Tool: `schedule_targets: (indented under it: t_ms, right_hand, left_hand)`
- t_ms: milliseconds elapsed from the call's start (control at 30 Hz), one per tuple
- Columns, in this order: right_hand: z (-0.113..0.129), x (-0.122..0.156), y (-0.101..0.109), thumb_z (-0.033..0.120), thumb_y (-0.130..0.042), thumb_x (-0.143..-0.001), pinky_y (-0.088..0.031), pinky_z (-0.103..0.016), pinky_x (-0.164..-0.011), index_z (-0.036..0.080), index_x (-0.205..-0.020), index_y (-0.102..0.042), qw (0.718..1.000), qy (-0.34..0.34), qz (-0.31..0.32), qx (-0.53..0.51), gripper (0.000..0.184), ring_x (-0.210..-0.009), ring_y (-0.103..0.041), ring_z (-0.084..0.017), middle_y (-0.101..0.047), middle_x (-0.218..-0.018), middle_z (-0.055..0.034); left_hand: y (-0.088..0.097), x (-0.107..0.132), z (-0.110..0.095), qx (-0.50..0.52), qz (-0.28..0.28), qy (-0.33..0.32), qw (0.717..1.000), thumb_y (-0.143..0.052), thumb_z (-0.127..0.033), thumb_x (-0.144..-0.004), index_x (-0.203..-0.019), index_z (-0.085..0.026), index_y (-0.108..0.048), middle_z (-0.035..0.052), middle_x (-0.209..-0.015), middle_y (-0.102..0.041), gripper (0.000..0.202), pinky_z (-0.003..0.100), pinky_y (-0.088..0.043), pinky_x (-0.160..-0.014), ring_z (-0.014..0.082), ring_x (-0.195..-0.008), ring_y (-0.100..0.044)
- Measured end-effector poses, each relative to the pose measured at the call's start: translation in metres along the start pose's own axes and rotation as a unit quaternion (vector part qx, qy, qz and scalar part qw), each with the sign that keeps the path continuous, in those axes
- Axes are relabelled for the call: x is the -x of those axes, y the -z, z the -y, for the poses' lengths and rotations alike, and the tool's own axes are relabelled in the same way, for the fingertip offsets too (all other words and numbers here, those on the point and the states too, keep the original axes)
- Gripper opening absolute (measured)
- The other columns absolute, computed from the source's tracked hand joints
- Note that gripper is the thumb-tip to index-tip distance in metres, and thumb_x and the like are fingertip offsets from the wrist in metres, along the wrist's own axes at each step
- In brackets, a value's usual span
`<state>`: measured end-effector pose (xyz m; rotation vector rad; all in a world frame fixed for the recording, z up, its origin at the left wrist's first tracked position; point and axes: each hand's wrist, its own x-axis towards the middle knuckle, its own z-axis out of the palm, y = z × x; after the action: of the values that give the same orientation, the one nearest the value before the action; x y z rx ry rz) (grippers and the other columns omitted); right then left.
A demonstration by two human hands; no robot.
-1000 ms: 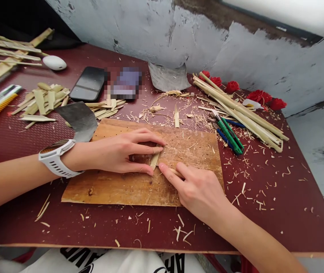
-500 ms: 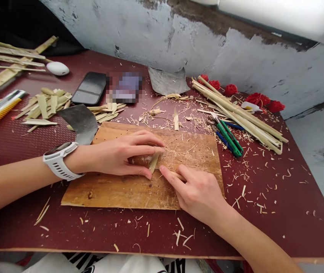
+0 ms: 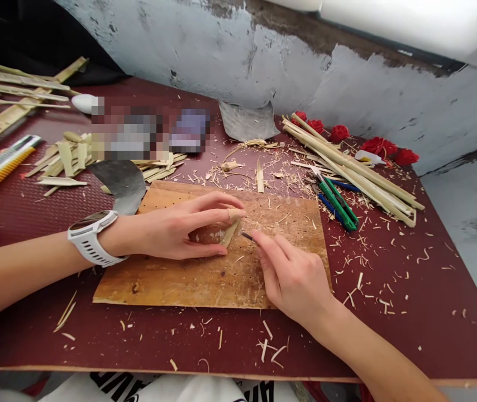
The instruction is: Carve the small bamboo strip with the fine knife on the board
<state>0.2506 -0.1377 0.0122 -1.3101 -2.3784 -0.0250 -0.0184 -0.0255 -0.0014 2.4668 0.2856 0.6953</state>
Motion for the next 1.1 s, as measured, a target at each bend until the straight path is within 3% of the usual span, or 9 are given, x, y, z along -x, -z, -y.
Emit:
schedule_targets:
  t_ms: [100, 167, 300, 400, 567, 667, 800, 967, 1100]
  right_hand:
    - [-0.001, -0.0007, -0.0012, 0.017, -0.057, -0.106, -0.053, -0.024, -0.07, 0.015, -0.128, -0.062, 0.998, -0.039, -0.033, -0.032, 0.023, -0.083, -0.075, -0.015, -0.078, -0.107, -0.0066]
    - [-0.002, -0.0005, -0.0018, 0.018, -0.059, -0.106, -0.053, -0.024, -0.068, 0.016, -0.126, -0.063, 0.997, -0.053, -0.04, -0.037, 0.021, -0.079, -0.074, -0.014, -0.078, -0.104, -0.0054]
    - [-0.0031, 0.0002, -0.0024, 0.018, -0.061, -0.104, -0.053, -0.023, -0.066, 0.017, -0.126, -0.063, 0.996, -0.059, -0.039, -0.05, 0.022, -0.079, -0.075, -0.014, -0.077, -0.103, -0.0048]
    - [-0.0031, -0.0002, -0.0023, 0.017, -0.061, -0.104, -0.053, -0.023, -0.067, 0.018, -0.127, -0.062, 0.996, -0.055, -0.044, -0.053, 0.024, -0.081, -0.075, -0.014, -0.077, -0.104, -0.0051]
    - [-0.0024, -0.0006, -0.0014, 0.015, -0.06, -0.104, -0.056, -0.025, -0.075, 0.02, -0.13, -0.062, 0.99, -0.087, -0.072, -0.081, 0.027, -0.088, -0.075, -0.016, -0.075, -0.105, -0.0055]
    - [-0.0012, 0.0002, -0.0013, 0.019, -0.065, -0.101, -0.055, -0.024, -0.062, 0.022, -0.132, -0.061, 0.981, -0.131, -0.083, -0.117, 0.031, -0.077, -0.072, -0.013, -0.073, -0.105, -0.0048]
    - [-0.0005, 0.0004, -0.0015, 0.024, -0.068, -0.099, -0.046, -0.026, -0.045, 0.026, -0.143, -0.056, 0.97, -0.176, -0.061, -0.153, 0.046, -0.049, -0.052, -0.007, -0.076, -0.124, -0.0066]
    - [-0.0029, -0.0026, -0.0016, 0.034, -0.069, -0.099, -0.038, -0.027, -0.037, 0.027, -0.146, -0.058, 0.935, -0.259, -0.024, -0.241, 0.049, -0.044, -0.049, -0.008, -0.078, -0.124, -0.0101]
    - [-0.0053, -0.0044, -0.001, 0.036, -0.072, -0.097, -0.037, -0.026, -0.037, 0.028, -0.142, -0.061, 0.93, -0.267, -0.028, -0.25, 0.047, -0.043, -0.039, -0.005, -0.077, -0.124, -0.0082]
  left_hand:
    - [0.0012, -0.001, -0.003, -0.016, -0.003, 0.006, 1.0, -0.07, -0.034, -0.1, -0.16, -0.017, -0.04, 0.0242, -0.156, -0.048, 0.069, 0.051, -0.052, -0.121, 0.0334, -0.142, -0.057]
    - [0.0021, -0.0016, -0.0048, -0.045, -0.009, 0.01, 0.999, -0.072, -0.04, -0.097, -0.161, -0.014, -0.038, 0.0266, -0.158, -0.047, 0.076, 0.058, -0.047, -0.124, 0.0381, -0.147, -0.051]
    - [0.0034, -0.0022, -0.0059, -0.097, 0.009, 0.044, 0.994, -0.067, -0.041, -0.098, -0.159, -0.011, -0.041, 0.0256, -0.159, -0.05, 0.073, 0.064, -0.039, -0.127, 0.0421, -0.155, -0.041]
    - [0.0034, -0.0025, -0.0043, -0.085, 0.018, 0.043, 0.995, -0.066, -0.039, -0.099, -0.158, -0.012, -0.043, 0.0233, -0.157, -0.055, 0.069, 0.061, -0.041, -0.127, 0.0384, -0.15, -0.048]
    - [0.002, -0.0029, -0.0016, -0.048, 0.004, -0.012, 0.999, -0.065, -0.031, -0.102, -0.154, -0.013, -0.047, 0.0196, -0.142, -0.065, 0.058, 0.052, -0.048, -0.12, 0.0311, -0.135, -0.06]
    - [0.0012, -0.0021, -0.0019, -0.026, 0.013, -0.011, 1.0, -0.064, -0.027, -0.104, -0.156, -0.015, -0.046, 0.0146, -0.127, -0.072, 0.057, 0.046, -0.053, -0.112, 0.0274, -0.123, -0.066]
    - [0.0001, -0.0003, -0.0032, 0.013, 0.029, 0.008, 0.999, -0.061, -0.022, -0.105, -0.162, -0.019, -0.039, 0.0098, -0.119, -0.075, 0.062, 0.032, -0.058, -0.094, 0.0192, -0.103, -0.072]
    - [-0.0014, -0.0003, -0.0034, 0.005, 0.008, -0.009, 1.0, -0.057, -0.023, -0.109, -0.16, -0.018, -0.044, 0.0144, -0.129, -0.074, 0.052, 0.029, -0.058, -0.098, 0.02, -0.113, -0.072]
    - [-0.0009, -0.0014, -0.0037, -0.035, 0.002, -0.022, 0.999, -0.051, -0.022, -0.111, -0.154, -0.015, -0.051, 0.0153, -0.133, -0.071, 0.043, 0.029, -0.058, -0.101, 0.0209, -0.118, -0.071]
